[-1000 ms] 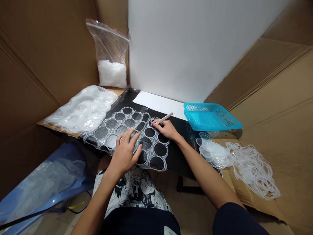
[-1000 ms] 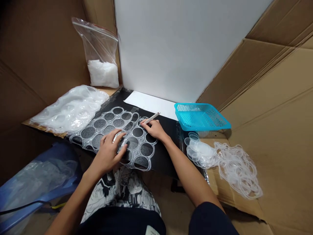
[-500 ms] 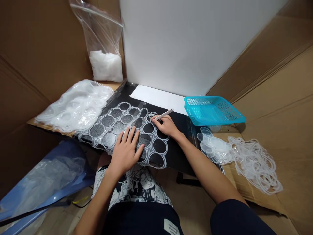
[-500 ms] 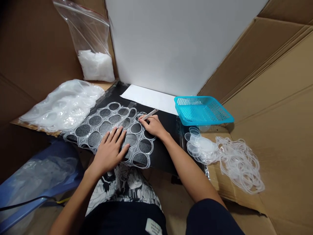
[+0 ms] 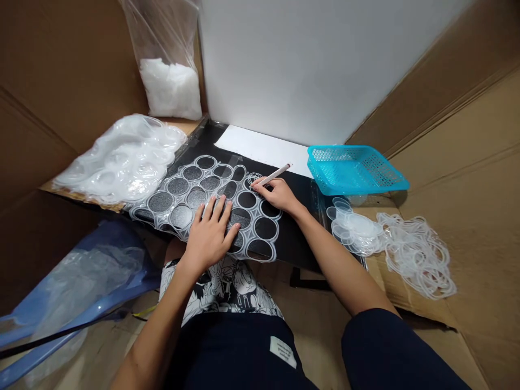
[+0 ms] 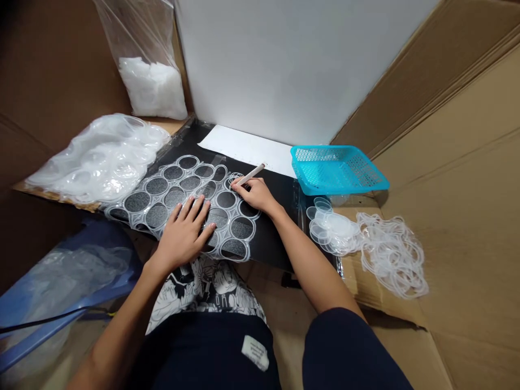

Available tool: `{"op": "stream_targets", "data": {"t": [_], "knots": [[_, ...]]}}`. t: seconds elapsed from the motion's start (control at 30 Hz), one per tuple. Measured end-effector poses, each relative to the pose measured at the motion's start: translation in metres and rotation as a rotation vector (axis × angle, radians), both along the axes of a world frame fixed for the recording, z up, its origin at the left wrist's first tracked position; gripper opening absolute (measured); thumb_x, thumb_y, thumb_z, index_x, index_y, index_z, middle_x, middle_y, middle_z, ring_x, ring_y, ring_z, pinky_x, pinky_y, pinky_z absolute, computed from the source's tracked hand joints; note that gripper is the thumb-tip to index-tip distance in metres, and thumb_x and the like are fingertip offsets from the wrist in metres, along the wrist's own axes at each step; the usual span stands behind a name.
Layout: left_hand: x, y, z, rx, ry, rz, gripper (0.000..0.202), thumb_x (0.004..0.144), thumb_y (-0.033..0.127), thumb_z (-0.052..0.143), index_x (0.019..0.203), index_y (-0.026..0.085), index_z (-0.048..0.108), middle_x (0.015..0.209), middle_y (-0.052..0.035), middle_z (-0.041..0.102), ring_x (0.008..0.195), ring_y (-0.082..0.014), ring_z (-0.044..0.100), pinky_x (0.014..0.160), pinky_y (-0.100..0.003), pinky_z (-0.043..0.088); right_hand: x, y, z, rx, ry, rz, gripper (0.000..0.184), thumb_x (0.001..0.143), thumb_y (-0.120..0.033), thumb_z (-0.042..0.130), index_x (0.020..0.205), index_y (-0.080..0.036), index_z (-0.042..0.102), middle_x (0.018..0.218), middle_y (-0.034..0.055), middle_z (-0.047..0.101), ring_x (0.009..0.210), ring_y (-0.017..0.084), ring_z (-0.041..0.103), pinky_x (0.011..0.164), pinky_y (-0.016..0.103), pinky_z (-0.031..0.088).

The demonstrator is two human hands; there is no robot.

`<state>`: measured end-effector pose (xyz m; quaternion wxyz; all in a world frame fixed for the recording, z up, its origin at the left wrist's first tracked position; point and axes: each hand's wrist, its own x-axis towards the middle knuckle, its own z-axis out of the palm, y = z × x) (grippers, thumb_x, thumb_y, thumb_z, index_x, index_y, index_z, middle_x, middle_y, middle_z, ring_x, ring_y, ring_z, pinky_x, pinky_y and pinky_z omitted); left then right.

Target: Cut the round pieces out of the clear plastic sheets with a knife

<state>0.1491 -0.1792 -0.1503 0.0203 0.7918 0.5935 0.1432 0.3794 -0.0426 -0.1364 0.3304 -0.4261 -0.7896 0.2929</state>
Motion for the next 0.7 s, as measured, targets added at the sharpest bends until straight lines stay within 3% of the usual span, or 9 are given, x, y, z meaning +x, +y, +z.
{"op": "stream_targets", "data": {"t": [0.27,0.5,0.7], "knots": [[0.0010,-0.0011,0.0018,0.002,0.001,0.006,0.062,0.105,0.050,0.038,0.159,0.021,0.040,0.169,-0.0091,0.032,0.158,-0.0333,0.024,0.127,-0.056,0.020,-0.0058,-0.0036,0.0000,0.130,-0.159,-0.094,0.024,0.100,-0.034,0.057,0.099,-0.025,0.080,0.118,0.0036,0.078,0.118,0.027,0.068,0.116,0.050,0.036],[0.0010,-0.0010,0.0002,0.018,-0.011,0.006,0.061,0.104,0.051,0.040,0.158,0.023,0.042,0.168,-0.0091,0.034,0.157,-0.0340,0.025,0.127,-0.057,0.020,-0.0033,0.0012,-0.0025,-0.017,0.027,-0.082,0.023,0.094,-0.040,0.063,0.094,-0.024,0.080,0.111,0.0051,0.079,0.107,0.024,0.073,0.101,0.039,0.053],[0.0008,-0.0014,-0.0029,0.037,-0.035,0.006,0.061,0.104,0.051,0.040,0.158,0.024,0.042,0.168,-0.0088,0.034,0.157,-0.0345,0.025,0.127,-0.059,0.019,-0.0017,0.0017,-0.0028,-0.041,-0.031,-0.056,0.024,0.095,-0.042,0.062,0.096,-0.026,0.080,0.113,0.0035,0.079,0.111,0.025,0.071,0.105,0.042,0.050]]}}
